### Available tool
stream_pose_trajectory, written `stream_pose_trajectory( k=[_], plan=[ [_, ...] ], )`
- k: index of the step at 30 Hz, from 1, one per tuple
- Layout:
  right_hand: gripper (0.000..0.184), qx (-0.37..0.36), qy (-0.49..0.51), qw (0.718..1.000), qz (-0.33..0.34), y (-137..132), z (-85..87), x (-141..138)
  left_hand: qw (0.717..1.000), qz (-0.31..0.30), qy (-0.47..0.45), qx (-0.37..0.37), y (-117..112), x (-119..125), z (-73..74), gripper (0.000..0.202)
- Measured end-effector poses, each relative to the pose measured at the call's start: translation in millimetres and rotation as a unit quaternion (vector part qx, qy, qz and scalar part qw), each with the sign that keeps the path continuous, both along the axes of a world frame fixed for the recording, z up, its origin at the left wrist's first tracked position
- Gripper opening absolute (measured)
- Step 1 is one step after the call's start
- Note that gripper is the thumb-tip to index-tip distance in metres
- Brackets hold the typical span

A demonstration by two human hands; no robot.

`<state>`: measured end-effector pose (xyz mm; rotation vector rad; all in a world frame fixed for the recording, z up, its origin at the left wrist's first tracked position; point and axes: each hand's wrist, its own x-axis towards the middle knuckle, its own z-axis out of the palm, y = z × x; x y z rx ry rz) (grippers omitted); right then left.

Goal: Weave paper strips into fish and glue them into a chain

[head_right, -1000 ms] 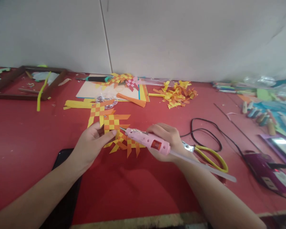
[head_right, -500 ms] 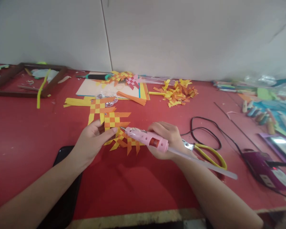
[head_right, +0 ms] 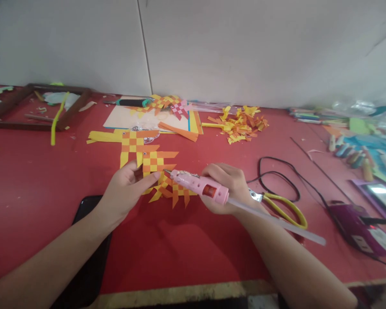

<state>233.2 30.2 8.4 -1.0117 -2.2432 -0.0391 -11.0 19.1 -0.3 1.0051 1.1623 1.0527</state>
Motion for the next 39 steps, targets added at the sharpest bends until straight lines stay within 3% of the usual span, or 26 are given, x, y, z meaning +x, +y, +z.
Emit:
stream_pose_trajectory(
  k=[18,23,31,39],
  plan=[
    [0.005,-0.019,-0.019,1.0,0.014,-1.9,1.2,2.2,0.999,0.01,0.04,0.016,1.8,-0.8,-0.3,0.03],
    [0.002,0.018,-0.003,0.999,0.031,-0.3,-1.5,2.4,0.999,0.009,0.039,0.014,2.1,0.2,1.0,0.032],
    [0.006,-0.009,-0.019,1.0,-0.015,-5.4,4.9,0.8,0.999,0.0,0.038,0.015,1.6,-0.2,0.2,0.031],
    [0.003,-0.008,-0.018,1.0,-0.017,-3.3,1.6,1.5,0.999,0.007,0.044,-0.002,1.7,0.3,2.9,0.031]
  ],
)
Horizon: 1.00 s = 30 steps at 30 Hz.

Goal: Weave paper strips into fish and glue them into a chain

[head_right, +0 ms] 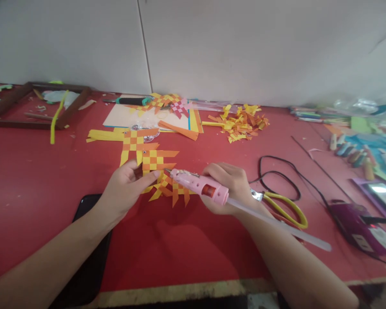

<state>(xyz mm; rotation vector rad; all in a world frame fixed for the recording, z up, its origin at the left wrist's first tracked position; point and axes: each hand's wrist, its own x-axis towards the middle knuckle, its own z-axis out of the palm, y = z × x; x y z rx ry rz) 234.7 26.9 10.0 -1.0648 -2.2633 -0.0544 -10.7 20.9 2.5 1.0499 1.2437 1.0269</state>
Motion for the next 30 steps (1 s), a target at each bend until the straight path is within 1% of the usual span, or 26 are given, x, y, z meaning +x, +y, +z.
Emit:
stream_pose_trajectory(
  k=[8,11,13,15,16,20,23,25,27,28,29,30],
  plan=[
    [0.002,0.003,0.004,1.0,-0.005,-1,0.0,0,1.0,0.007,-0.007,0.007,0,-1,-2.9,0.029],
    [0.002,-0.011,-0.024,0.999,-0.019,4,1.9,10,1.0,0.014,-0.012,0.014,0,-2,-3.5,0.028],
    [0.005,-0.054,-0.072,0.994,-0.059,10,2.0,26,0.999,0.029,-0.005,0.02,0,-3,-4.3,0.026],
    [0.012,-0.09,-0.124,0.982,-0.114,21,-0.6,48,0.999,0.045,0.0,0.025,0,-4,-5.5,0.026],
    [0.015,-0.095,-0.141,0.977,-0.129,27,-3.2,60,0.998,0.052,-0.003,0.025,1,-4,-6.1,0.025],
    [0.012,-0.077,-0.172,0.973,-0.131,51,-17.0,105,0.998,0.057,-0.029,0.01,2,-3,-7.6,0.025],
    [0.023,-0.047,-0.169,0.973,-0.151,60,-21.1,120,0.996,0.061,-0.058,0.001,3,-3,-6.7,0.025],
    [0.027,-0.018,-0.143,0.973,-0.179,57,-18.4,115,0.994,0.067,-0.083,-0.007,4,-2,-6.0,0.025],
    [0.035,0.003,-0.099,0.974,-0.204,47,-13.4,94,0.992,0.071,-0.104,-0.019,5,-2,-5.8,0.025],
    [0.04,-0.001,-0.088,0.976,-0.198,40,-11.0,79,0.991,0.07,-0.11,-0.024,5,-2,-6.1,0.025],
    [0.04,-0.012,-0.079,0.98,-0.181,33,-9.1,61,0.991,0.067,-0.113,-0.027,6,-3,-6.5,0.025],
    [0.032,-0.038,-0.065,0.986,-0.151,25,-8.0,42,0.991,0.063,-0.112,-0.027,6,-3,-7.1,0.025]
  ],
)
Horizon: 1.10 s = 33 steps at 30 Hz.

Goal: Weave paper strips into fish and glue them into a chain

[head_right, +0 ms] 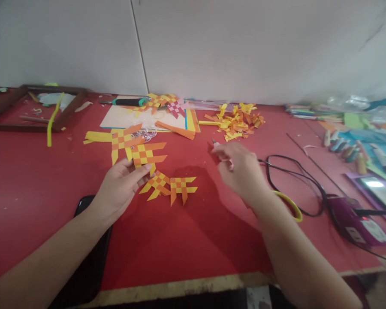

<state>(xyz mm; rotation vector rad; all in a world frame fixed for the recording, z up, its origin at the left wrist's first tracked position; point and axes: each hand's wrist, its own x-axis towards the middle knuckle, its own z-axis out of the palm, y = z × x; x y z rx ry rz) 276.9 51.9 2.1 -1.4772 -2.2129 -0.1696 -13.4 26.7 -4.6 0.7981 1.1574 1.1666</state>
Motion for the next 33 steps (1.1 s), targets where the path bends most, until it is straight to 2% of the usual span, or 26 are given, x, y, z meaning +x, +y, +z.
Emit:
stream_pose_trajectory(
  k=[2,3,5,8,10,13,16,19,25,29,33],
  plan=[
    [0.014,-0.134,0.074,0.986,0.066,-13,-0.5,-36,1.0,-0.007,0.009,0.004,0,0,-1.1,0.024],
    [0.015,-0.183,0.066,0.978,0.073,-18,-1.9,-50,1.0,-0.009,0.014,0.005,0,0,-1.4,0.024],
    [0.018,-0.23,0.048,0.968,0.084,-23,-5.4,-68,1.0,-0.011,0.017,0.005,-1,1,-1.4,0.023],
    [0.014,-0.273,0.068,0.956,0.078,-23,-7.9,-71,1.0,-0.015,0.011,0.002,-1,2,-0.7,0.021],
    [0.015,-0.321,0.135,0.936,0.056,-20,-6.6,-65,1.0,-0.018,0.007,0.002,-1,2,-1.3,0.021],
    [0.024,-0.386,0.309,0.869,0.026,-17,-3.4,-58,0.999,-0.031,-0.003,0.01,-1,1,-4.1,0.02],
    [0.034,-0.4,0.439,0.804,0.04,-18,-1.9,-60,0.999,-0.046,0.003,0.007,-1,1,-6.0,0.024],
    [0.032,-0.414,0.477,0.774,0.053,-22,-1.4,-67,0.998,-0.06,0.015,-0.008,-2,1,-4.0,0.029],
    [0.028,-0.443,0.479,0.756,0.047,-28,-0.5,-76,0.994,-0.094,0.042,0.022,-5,3,4.5,0.031],
    [0.041,-0.446,0.514,0.732,0.024,-28,-3.2,-77,0.993,-0.113,0.032,0.03,-6,4,5.8,0.033],
    [0.056,-0.414,0.528,0.741,-0.023,-29,-6.0,-80,0.993,-0.109,0.033,0.034,-7,4,6.9,0.032]
  ],
)
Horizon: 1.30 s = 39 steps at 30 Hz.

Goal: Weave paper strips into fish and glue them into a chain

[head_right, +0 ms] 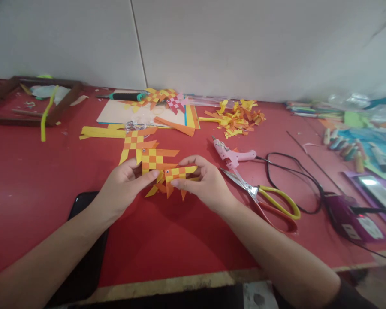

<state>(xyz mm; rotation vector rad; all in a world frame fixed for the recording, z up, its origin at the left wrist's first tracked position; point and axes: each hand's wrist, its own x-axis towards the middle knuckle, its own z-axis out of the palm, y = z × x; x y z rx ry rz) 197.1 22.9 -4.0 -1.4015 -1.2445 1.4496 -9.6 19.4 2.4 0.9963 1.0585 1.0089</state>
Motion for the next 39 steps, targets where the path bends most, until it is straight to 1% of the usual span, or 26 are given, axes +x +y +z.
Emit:
stream_pose_trajectory(
  k=[2,3,5,7,9,12,14,16,19,21,23,26,29,35,39],
  plan=[
    [0.062,0.0,-0.004,1.0,-0.023,-2,-0.5,-3,1.0,0.004,0.002,0.001,0,0,1.0,0.031],
    [0.061,0.0,0.003,1.0,-0.027,-3,-0.8,-4,1.0,0.008,0.003,0.001,0,0,1.2,0.031],
    [0.054,0.005,0.031,0.999,-0.029,-5,-2.3,-6,1.0,0.018,0.003,0.001,0,0,0.5,0.031],
    [0.043,0.028,0.057,0.998,-0.031,-5,-4.6,-7,1.0,0.03,-0.003,0.0,1,0,-1.4,0.031],
    [0.033,0.072,0.064,0.995,-0.028,-5,-6.7,-7,0.999,0.039,-0.014,0.003,1,0,-3.6,0.031],
    [0.016,0.17,0.04,0.985,-0.001,-5,-7.3,-6,0.998,0.048,-0.031,0.013,2,0,-4.5,0.031],
    [0.01,0.229,0.016,0.973,0.022,-6,-6.0,-5,0.998,0.05,-0.043,0.017,1,0,-3.2,0.03],
    [0.008,0.255,0.0,0.967,0.031,-8,-4.3,-5,0.997,0.045,-0.053,0.018,0,1,-1.0,0.028],
    [0.009,0.244,-0.019,0.97,0.0,-10,-2.1,-8,0.998,0.025,-0.053,0.031,-1,1,1.7,0.028],
    [0.014,0.221,-0.043,0.974,-0.028,-12,-0.6,-10,0.998,0.015,-0.048,0.042,-2,1,2.7,0.03],
    [0.019,0.201,-0.061,0.977,-0.04,-13,1.1,-12,0.998,0.011,-0.04,0.047,-2,0,3.2,0.034],
    [0.022,0.179,-0.059,0.981,-0.036,-12,3.2,-13,0.998,0.004,-0.029,0.051,-3,0,3.6,0.035],
    [0.026,0.157,-0.049,0.986,-0.035,-12,3.6,-12,0.998,0.004,-0.018,0.055,-4,1,3.7,0.031],
    [0.028,0.115,0.0,0.993,-0.025,-10,0.4,-13,0.998,-0.002,0.009,0.06,-7,1,3.7,0.028],
    [0.031,0.096,0.012,0.995,-0.028,-8,-2.7,-13,0.998,0.0,0.022,0.067,-7,0,3.3,0.027]
  ],
)
